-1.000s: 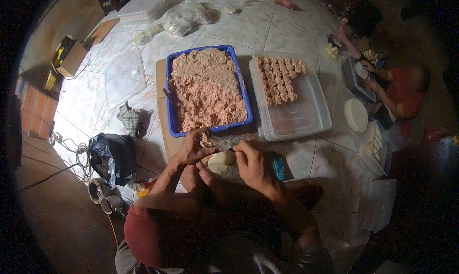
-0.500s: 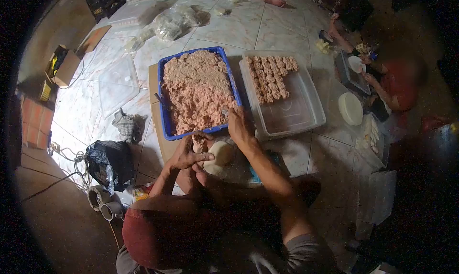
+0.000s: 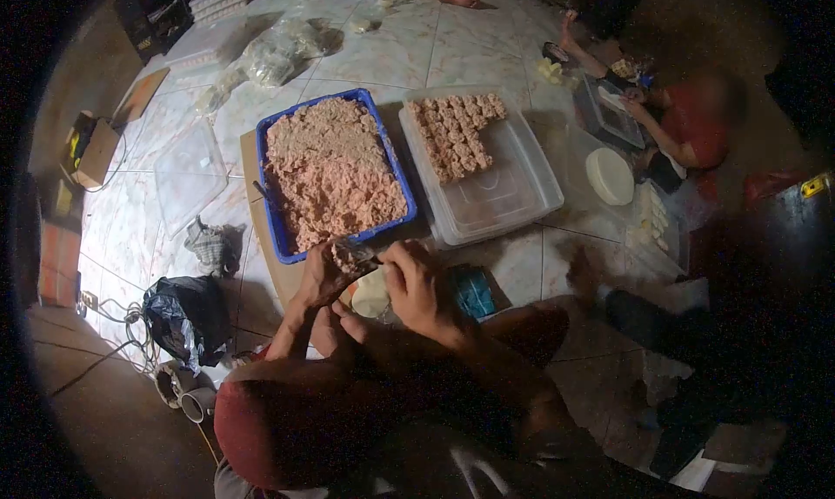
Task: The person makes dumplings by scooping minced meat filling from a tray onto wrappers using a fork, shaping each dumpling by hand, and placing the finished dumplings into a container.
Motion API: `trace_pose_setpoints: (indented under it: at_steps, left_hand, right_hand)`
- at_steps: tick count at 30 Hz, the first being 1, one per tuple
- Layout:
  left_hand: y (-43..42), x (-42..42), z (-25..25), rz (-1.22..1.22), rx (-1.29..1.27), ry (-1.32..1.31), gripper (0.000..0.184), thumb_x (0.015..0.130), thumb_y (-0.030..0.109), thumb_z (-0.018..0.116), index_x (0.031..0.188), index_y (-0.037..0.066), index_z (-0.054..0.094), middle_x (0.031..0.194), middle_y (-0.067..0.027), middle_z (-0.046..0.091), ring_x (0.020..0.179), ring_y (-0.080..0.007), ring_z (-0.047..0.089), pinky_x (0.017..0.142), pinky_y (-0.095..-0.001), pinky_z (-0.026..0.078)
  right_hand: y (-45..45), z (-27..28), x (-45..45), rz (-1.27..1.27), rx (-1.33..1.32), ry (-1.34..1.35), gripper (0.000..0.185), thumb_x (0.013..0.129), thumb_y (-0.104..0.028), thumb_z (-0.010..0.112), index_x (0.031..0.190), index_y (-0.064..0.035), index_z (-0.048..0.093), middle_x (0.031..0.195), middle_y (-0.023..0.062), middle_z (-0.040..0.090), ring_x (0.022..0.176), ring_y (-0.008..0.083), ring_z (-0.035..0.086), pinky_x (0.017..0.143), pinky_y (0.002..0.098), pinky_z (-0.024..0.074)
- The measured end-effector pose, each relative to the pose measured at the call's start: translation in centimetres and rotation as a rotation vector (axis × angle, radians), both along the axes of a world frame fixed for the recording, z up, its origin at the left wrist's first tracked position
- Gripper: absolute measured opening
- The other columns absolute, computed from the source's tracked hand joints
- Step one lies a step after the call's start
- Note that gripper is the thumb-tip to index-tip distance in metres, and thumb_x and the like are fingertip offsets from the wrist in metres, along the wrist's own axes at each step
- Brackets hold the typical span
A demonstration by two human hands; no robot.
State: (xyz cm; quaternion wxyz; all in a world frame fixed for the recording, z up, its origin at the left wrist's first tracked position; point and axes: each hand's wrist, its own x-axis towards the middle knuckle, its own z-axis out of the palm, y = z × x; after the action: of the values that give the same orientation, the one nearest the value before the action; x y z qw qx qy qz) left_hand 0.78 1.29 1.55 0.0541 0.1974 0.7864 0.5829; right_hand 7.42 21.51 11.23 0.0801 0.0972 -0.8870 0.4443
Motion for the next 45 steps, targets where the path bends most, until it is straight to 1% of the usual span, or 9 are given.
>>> trace_pose_setpoints:
  at_steps: [2, 7, 20, 24, 27, 30, 33, 37, 45]
  left_hand:
    - [0.4, 0.4, 3.4, -0.025, 0.291, -0.261, 0.054, 0.069, 0.025, 0.091, 0.107, -0.003, 0.064, 0.090, -0.0076, 0.070, 0.079, -0.0159, 0.064, 0.071, -0.0342, 0.053]
    - [-1.0, 0.5, 2.9, 0.058, 0.204, -0.439, 0.062, 0.075, 0.025, 0.088, 0.119, -0.006, 0.058, 0.103, -0.0130, 0.065, 0.090, -0.0177, 0.063, 0.076, -0.0326, 0.054]
    - [-1.6, -0.7, -3.6, -0.005, -0.115, 0.158, 0.048, 0.074, 0.022, 0.087, 0.108, -0.001, 0.062, 0.084, -0.0123, 0.065, 0.078, -0.0257, 0.063, 0.070, -0.0390, 0.051]
    - [-1.4, 0.2, 0.1, -0.024, -0.019, -0.180, 0.054, 0.072, 0.027, 0.090, 0.111, -0.001, 0.065, 0.087, -0.0113, 0.067, 0.081, -0.0229, 0.064, 0.073, -0.0382, 0.050]
    - [-1.0, 0.6, 0.4, -0.040, 0.193, -0.048, 0.050, 0.068, 0.030, 0.093, 0.095, 0.001, 0.064, 0.086, -0.0053, 0.066, 0.082, -0.0149, 0.060, 0.076, -0.0335, 0.048]
    - [-1.1, 0.5, 1.3, -0.009, 0.201, -0.298, 0.044, 0.069, 0.028, 0.093, 0.086, 0.003, 0.062, 0.082, -0.0032, 0.063, 0.078, -0.0129, 0.057, 0.072, -0.0306, 0.048]
    - [-1.6, -0.2, 0.7, 0.032, 0.135, -0.197, 0.042, 0.072, 0.027, 0.092, 0.086, 0.002, 0.062, 0.080, -0.0022, 0.061, 0.075, -0.0111, 0.054, 0.069, -0.0284, 0.047]
    - [-2.2, -0.2, -0.8, -0.020, 0.190, -0.222, 0.037, 0.076, 0.025, 0.088, 0.089, 0.000, 0.064, 0.082, -0.0045, 0.063, 0.077, -0.0116, 0.056, 0.070, -0.0288, 0.048]
    - [-1.2, 0.0, 1.5, -0.117, 0.058, -0.218, 0.037, 0.077, 0.022, 0.085, 0.102, 0.000, 0.069, 0.083, -0.0063, 0.067, 0.077, -0.0149, 0.059, 0.072, -0.0328, 0.050]
  right_hand:
    - [0.2, 0.0, -0.3, -0.035, -0.061, 0.054, 0.008, 0.091, -0.002, 0.060, 0.098, 0.0010, 0.062, 0.088, 0.0178, 0.065, 0.081, 0.0304, 0.067, 0.072, 0.0359, 0.0506]
    - [0.3, 0.1, 0.1, 0.003, -0.048, -0.029, 0.010, 0.090, -0.002, 0.061, 0.099, 0.0006, 0.063, 0.087, 0.0163, 0.066, 0.078, 0.0311, 0.065, 0.070, 0.0361, 0.0504]
    - [-1.7, -2.7, -1.0, 0.087, -0.064, -0.030, 0.005, 0.091, -0.002, 0.057, 0.095, 0.0010, 0.059, 0.086, 0.0188, 0.062, 0.081, 0.0381, 0.063, 0.070, 0.0417, 0.0486]
    - [-0.8, -4.1, -4.9, -0.122, -0.195, -0.001, 0.007, 0.095, -0.005, 0.056, 0.099, -0.0003, 0.061, 0.093, 0.0182, 0.066, 0.086, 0.0356, 0.067, 0.075, 0.0416, 0.0505]
    - [0.5, -9.7, -9.8, -0.180, 0.136, 0.043, 0.012, 0.089, 0.001, 0.057, 0.100, 0.0004, 0.062, 0.095, 0.0136, 0.066, 0.090, 0.0337, 0.067, 0.078, 0.0415, 0.0525]
    - [1.9, -16.9, -12.3, -0.165, 0.682, 0.714, 0.012, 0.090, -0.001, 0.054, 0.099, -0.0001, 0.062, 0.100, 0.0215, 0.063, 0.092, 0.0404, 0.064, 0.079, 0.0470, 0.0511]
    - [0.5, -3.6, -8.5, 0.018, 0.483, -0.036, 0.015, 0.090, -0.002, 0.054, 0.101, -0.0013, 0.064, 0.097, 0.0190, 0.060, 0.091, 0.0407, 0.063, 0.078, 0.0485, 0.0498]
    - [0.3, 0.0, -4.0, 0.408, 0.112, 0.083, 0.014, 0.087, 0.003, 0.060, 0.100, 0.0029, 0.064, 0.094, 0.0167, 0.060, 0.086, 0.0360, 0.064, 0.074, 0.0407, 0.0513]
    - [1.0, -1.5, -4.4, 0.186, 0.002, 0.131, 0.011, 0.090, -0.001, 0.059, 0.100, 0.0010, 0.064, 0.096, 0.0177, 0.061, 0.089, 0.0391, 0.063, 0.075, 0.0418, 0.0504]
